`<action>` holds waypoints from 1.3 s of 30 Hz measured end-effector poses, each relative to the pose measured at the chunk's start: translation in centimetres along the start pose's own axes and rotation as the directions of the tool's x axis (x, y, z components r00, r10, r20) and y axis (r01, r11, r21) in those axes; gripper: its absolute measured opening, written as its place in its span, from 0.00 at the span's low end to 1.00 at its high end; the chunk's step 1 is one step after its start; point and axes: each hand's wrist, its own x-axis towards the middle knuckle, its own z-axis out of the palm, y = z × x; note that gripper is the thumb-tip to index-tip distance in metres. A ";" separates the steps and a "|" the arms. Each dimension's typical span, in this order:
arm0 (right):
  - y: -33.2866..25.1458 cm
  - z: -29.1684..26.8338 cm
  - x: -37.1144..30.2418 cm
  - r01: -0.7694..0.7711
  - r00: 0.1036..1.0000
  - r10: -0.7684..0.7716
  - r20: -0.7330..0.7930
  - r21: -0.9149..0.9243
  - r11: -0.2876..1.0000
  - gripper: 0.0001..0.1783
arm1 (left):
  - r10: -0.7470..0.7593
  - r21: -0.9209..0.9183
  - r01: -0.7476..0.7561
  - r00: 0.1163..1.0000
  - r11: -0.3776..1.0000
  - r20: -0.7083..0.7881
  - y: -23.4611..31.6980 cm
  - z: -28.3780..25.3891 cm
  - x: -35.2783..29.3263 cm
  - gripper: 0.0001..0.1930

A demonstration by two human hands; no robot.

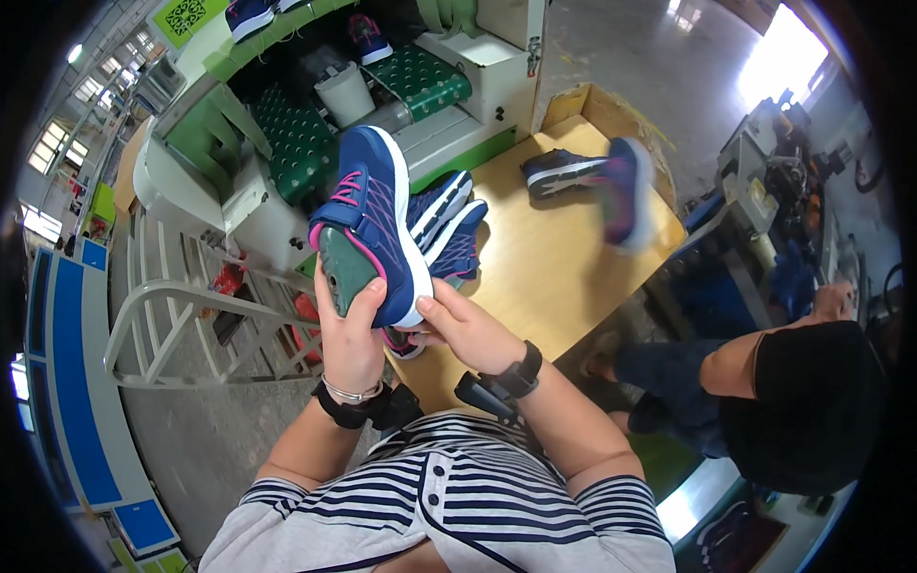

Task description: Handling and placing shoes on a conveyor machine during manufacturing.

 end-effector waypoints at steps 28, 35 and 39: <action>0.8 -0.3 -1.2 -0.131 0.991 0.130 -0.023 -0.061 0.990 0.25 | -0.245 -0.097 0.245 0.969 0.965 0.011 -1.5 -0.9 -0.7 0.40; 1.7 -0.3 -1.0 -0.150 0.987 0.144 -0.078 -0.080 0.985 0.24 | -0.204 0.034 0.205 0.979 0.978 -0.025 -2.4 -1.1 -1.3 0.40; 1.6 -0.2 -0.8 -0.167 0.985 0.161 -0.064 -0.120 0.979 0.23 | -0.216 0.008 0.217 0.976 0.976 -0.036 -2.9 -1.4 -1.4 0.40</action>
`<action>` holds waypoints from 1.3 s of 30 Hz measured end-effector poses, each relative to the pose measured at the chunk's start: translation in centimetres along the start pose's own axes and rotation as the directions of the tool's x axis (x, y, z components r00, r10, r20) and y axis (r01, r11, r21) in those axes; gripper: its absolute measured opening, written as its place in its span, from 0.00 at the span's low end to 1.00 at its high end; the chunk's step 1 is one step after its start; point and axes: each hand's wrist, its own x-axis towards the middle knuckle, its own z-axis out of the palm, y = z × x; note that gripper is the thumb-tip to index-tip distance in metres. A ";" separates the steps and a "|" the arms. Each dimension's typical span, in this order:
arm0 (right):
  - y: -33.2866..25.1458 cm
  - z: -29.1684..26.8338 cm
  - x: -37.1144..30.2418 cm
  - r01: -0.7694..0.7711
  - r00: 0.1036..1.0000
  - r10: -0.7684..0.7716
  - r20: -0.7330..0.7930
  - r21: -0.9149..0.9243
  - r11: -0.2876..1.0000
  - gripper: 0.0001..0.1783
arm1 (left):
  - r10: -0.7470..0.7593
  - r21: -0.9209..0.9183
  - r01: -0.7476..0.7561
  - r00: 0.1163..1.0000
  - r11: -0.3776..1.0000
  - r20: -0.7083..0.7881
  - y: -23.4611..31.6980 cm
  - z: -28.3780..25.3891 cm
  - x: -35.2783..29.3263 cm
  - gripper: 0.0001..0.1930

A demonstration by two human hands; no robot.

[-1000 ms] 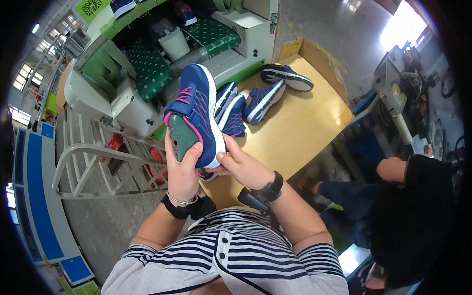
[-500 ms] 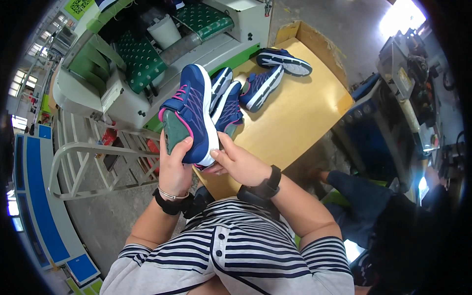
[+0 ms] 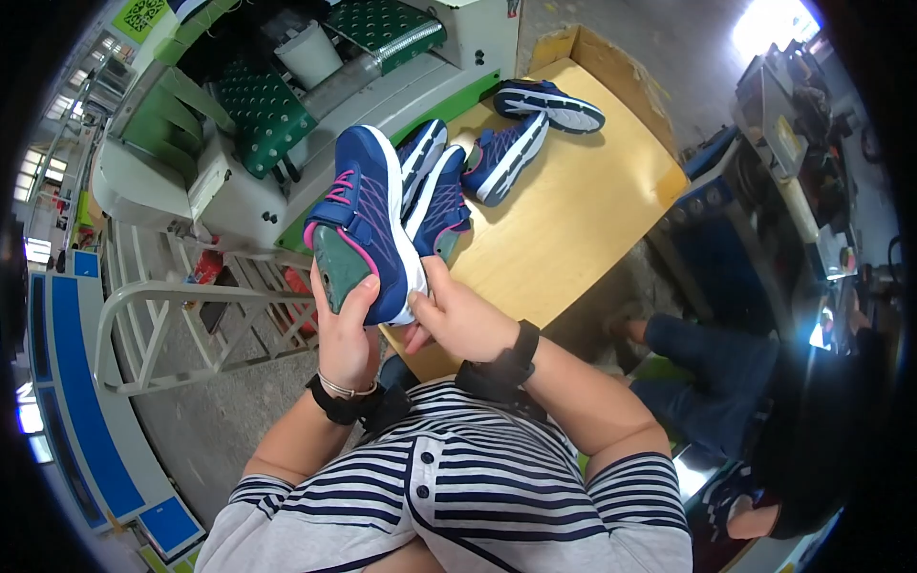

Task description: Handling and placing shoes on a conveyor machine during manufacturing.

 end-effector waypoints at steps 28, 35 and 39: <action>9.4 -9.2 -3.0 -0.098 0.859 -0.063 -0.509 -0.283 0.954 0.16 | 0.446 0.669 0.329 0.895 -0.667 0.005 22.7 -26.1 57.3 0.29; 1.1 -14.7 13.4 -0.068 0.655 -0.731 -0.191 -0.979 0.195 0.21 | 0.407 0.649 -0.754 0.627 0.103 0.664 3.9 0.7 27.3 0.25; 6.6 -17.6 15.5 -0.325 0.712 -0.653 -0.258 -0.946 0.020 0.37 | -0.052 0.771 -0.540 0.807 0.337 0.589 -6.2 -1.4 18.4 0.34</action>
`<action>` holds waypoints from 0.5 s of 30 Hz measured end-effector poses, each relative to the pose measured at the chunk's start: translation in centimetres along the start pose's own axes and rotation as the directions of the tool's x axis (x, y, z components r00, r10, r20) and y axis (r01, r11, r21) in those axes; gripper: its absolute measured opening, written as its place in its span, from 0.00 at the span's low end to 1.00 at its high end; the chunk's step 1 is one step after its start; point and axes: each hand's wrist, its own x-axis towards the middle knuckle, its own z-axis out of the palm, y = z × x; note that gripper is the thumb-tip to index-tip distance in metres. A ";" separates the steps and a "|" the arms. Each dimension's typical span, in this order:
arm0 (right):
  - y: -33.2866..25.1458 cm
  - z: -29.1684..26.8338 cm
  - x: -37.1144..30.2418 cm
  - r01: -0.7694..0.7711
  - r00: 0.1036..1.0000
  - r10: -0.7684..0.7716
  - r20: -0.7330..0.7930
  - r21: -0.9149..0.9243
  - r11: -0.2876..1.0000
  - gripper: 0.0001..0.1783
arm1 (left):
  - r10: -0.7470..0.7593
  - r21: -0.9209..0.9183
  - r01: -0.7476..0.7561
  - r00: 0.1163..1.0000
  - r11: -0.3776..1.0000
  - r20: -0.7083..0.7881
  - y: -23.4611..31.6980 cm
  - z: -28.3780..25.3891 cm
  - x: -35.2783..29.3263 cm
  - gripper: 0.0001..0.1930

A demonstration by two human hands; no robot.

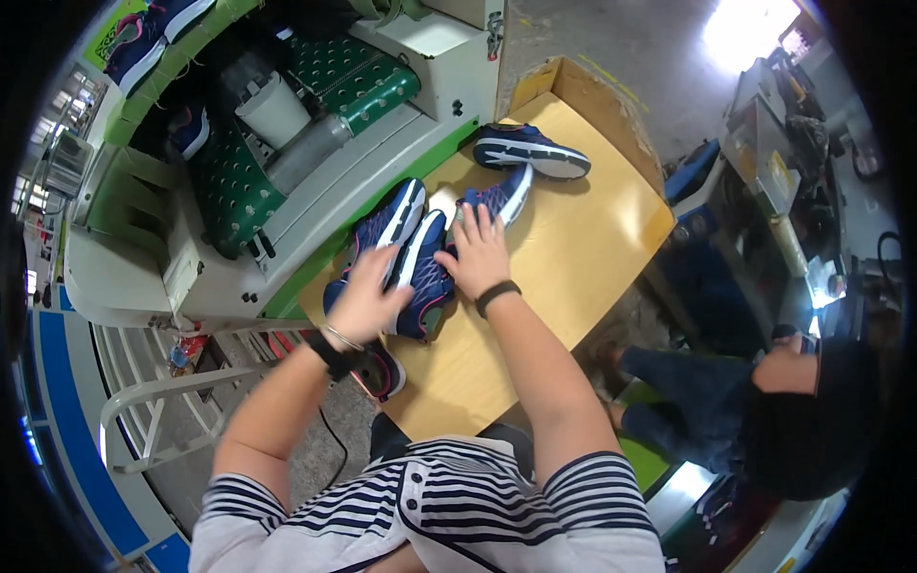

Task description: Handling and placing shoes on a conveyor machine during manufacturing.

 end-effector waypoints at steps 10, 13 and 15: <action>2.7 -2.2 -7.4 -0.450 0.661 0.730 -0.173 0.687 0.571 0.42 | -0.373 0.021 0.372 0.928 0.928 0.014 0.0 7.0 -2.2 0.54; 1.5 -3.5 -13.8 -0.346 0.831 0.553 0.056 0.831 0.436 0.49 | -0.375 -0.706 0.466 0.878 0.533 0.296 -1.9 8.7 -5.2 0.48; -0.3 -5.8 -18.2 -0.402 0.857 0.492 0.157 0.801 0.445 0.50 | -0.268 -0.639 0.769 0.611 -0.022 0.745 1.7 6.9 -7.8 0.40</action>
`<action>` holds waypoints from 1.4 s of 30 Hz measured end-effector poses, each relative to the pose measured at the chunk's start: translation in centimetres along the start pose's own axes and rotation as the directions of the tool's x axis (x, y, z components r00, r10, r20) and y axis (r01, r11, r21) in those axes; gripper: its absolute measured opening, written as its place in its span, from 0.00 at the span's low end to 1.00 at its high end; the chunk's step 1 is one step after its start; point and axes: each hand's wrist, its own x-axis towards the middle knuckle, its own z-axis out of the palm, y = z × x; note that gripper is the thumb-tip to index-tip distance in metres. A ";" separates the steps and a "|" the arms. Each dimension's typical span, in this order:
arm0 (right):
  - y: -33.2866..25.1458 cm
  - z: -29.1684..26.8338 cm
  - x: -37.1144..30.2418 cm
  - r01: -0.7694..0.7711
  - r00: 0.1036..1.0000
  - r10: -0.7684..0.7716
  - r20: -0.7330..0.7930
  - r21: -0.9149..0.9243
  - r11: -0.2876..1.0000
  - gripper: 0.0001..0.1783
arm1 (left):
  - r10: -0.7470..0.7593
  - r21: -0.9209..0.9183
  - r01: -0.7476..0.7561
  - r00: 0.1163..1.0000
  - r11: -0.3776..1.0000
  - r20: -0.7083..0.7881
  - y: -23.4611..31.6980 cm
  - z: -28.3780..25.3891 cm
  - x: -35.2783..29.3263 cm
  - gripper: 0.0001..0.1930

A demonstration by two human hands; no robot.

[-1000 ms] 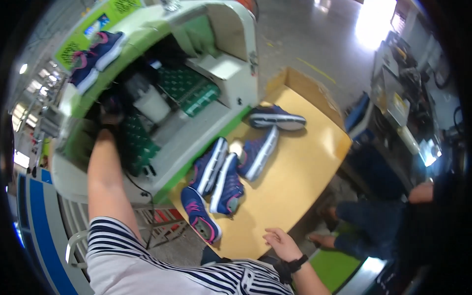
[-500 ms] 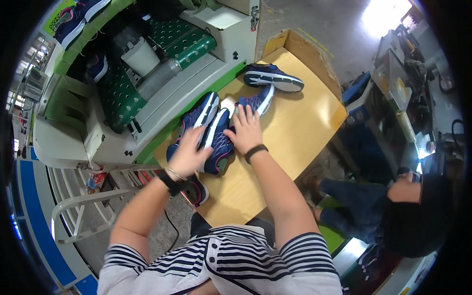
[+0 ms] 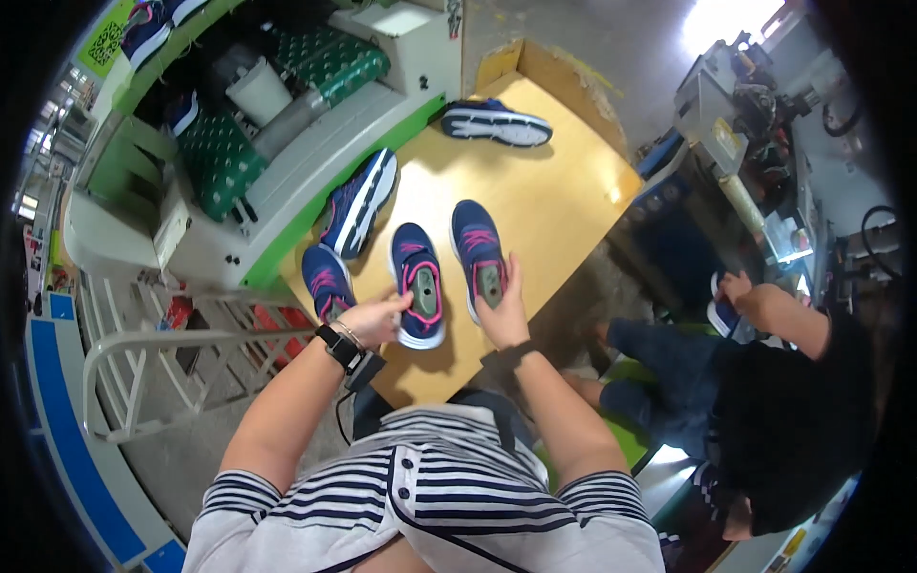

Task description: Handling and placing shoes on a conveyor machine during manufacturing.

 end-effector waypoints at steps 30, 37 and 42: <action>-10.3 -1.8 -3.2 -0.198 0.821 0.239 0.519 -0.134 0.971 0.44 | 0.283 -0.141 -0.339 0.908 0.930 -0.309 -1.4 -5.9 -13.3 0.33; -22.1 -6.0 2.0 -0.324 0.853 0.177 0.491 0.233 0.917 0.40 | 0.587 0.001 -0.620 0.743 0.785 -0.322 7.0 -0.2 -20.6 0.38; -28.0 2.3 13.7 0.365 0.874 -0.418 0.250 0.231 0.902 0.33 | 0.882 0.448 -0.775 0.297 0.446 -0.365 17.7 -1.7 -18.1 0.44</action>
